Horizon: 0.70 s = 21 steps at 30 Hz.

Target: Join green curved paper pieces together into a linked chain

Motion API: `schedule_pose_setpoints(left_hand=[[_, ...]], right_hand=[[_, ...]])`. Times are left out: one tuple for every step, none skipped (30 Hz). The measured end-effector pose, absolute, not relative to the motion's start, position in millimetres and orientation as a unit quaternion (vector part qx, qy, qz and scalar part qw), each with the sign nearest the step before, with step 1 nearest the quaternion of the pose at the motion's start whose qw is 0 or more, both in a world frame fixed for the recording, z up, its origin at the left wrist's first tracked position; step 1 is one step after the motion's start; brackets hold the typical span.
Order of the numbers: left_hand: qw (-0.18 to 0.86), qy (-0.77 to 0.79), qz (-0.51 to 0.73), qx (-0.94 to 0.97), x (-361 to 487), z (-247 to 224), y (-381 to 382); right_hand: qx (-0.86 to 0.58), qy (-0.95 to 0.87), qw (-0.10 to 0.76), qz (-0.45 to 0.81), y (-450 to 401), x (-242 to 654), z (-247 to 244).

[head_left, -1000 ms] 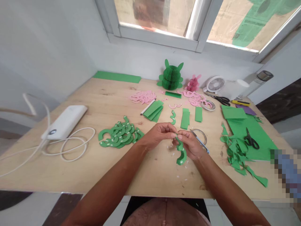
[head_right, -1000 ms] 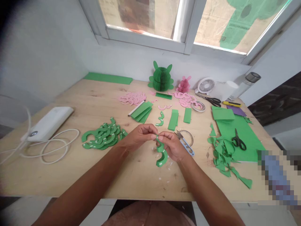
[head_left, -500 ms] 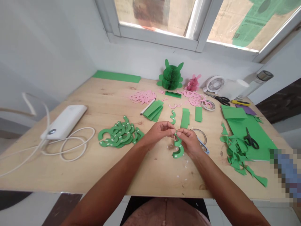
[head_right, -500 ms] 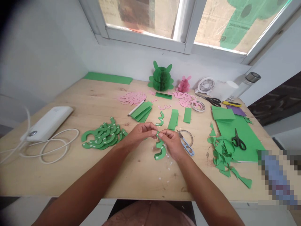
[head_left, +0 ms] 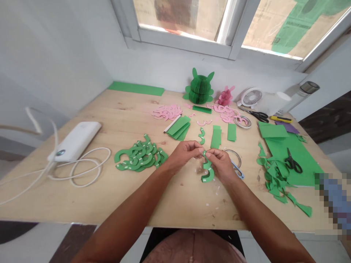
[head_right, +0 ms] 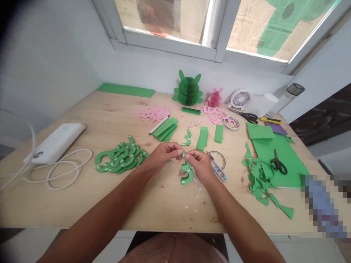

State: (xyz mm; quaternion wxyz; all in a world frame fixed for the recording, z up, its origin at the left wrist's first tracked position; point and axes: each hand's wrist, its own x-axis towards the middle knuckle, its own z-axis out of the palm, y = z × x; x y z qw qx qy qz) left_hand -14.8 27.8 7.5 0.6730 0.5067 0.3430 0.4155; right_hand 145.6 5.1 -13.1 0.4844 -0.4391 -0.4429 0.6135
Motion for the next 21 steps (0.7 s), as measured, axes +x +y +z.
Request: schedule_pose_setpoints(left_hand=[[0.680, 0.334, 0.417, 0.502, -15, 6, 28], [0.687, 0.322, 0.419, 0.498, -15, 5, 29], [0.695, 0.310, 0.419, 0.495, -16, 4, 29], [0.701, 0.299, 0.418, 0.494, -16, 3, 29], [0.705, 0.291, 0.416, 0.495, -16, 2, 30], [0.707, 0.285, 0.414, 0.497, -17, 2, 30], [0.708, 0.281, 0.414, 0.499, -17, 2, 30], [0.707, 0.278, 0.414, 0.501, -18, 2, 30], [0.706, 0.276, 0.414, 0.504, -18, 3, 30], [0.705, 0.274, 0.413, 0.506, -18, 4, 29], [0.705, 0.273, 0.412, 0.508, -18, 5, 29], [0.705, 0.271, 0.412, 0.509, -18, 5, 28], [0.706, 0.268, 0.412, 0.510, -18, 6, 28], [0.707, 0.265, 0.413, 0.510, -18, 7, 27], [0.708, 0.262, 0.414, 0.509, -18, 7, 27], [0.709, 0.260, 0.414, 0.508, -18, 8, 27], [0.710, 0.259, 0.413, 0.508, -18, 8, 27], [0.710, 0.260, 0.412, 0.508, -18, 8, 26], [0.710, 0.261, 0.412, 0.509, -18, 8, 26], [0.709, 0.261, 0.412, 0.509, -18, 8, 26], [0.709, 0.261, 0.413, 0.509, -18, 8, 27]], right_hand=[[-0.434, -0.434, 0.487, 0.621, 5, 145, -12], [-0.428, -0.426, 0.490, 0.629, 5, 145, -10], [-0.422, -0.419, 0.492, 0.635, 5, 145, -9], [-0.417, -0.413, 0.492, 0.643, 5, 145, -7], [-0.414, -0.407, 0.490, 0.650, 4, 144, -5], [-0.411, -0.402, 0.486, 0.658, 4, 144, -3], [-0.409, -0.396, 0.481, 0.667, 3, 143, -1], [-0.407, -0.391, 0.475, 0.675, 2, 143, 1], [-0.406, -0.386, 0.471, 0.682, 2, 143, 3], [-0.405, -0.382, 0.468, 0.687, 1, 142, 4], [-0.404, -0.378, 0.465, 0.691, 1, 142, 5], [-0.403, -0.375, 0.463, 0.695, 0, 142, 6], [-0.402, -0.372, 0.460, 0.699, 0, 142, 6], [-0.400, -0.368, 0.457, 0.704, 0, 142, 7], [-0.398, -0.365, 0.453, 0.709, 0, 143, 7], [-0.397, -0.363, 0.449, 0.713, 0, 143, 7], [-0.395, -0.362, 0.446, 0.717, 0, 143, 7], [-0.394, -0.362, 0.444, 0.719, 0, 143, 6], [-0.392, -0.362, 0.443, 0.720, 0, 144, 6], [-0.391, -0.362, 0.441, 0.722, 0, 144, 6], [-0.391, -0.362, 0.440, 0.722, 0, 144, 6]])
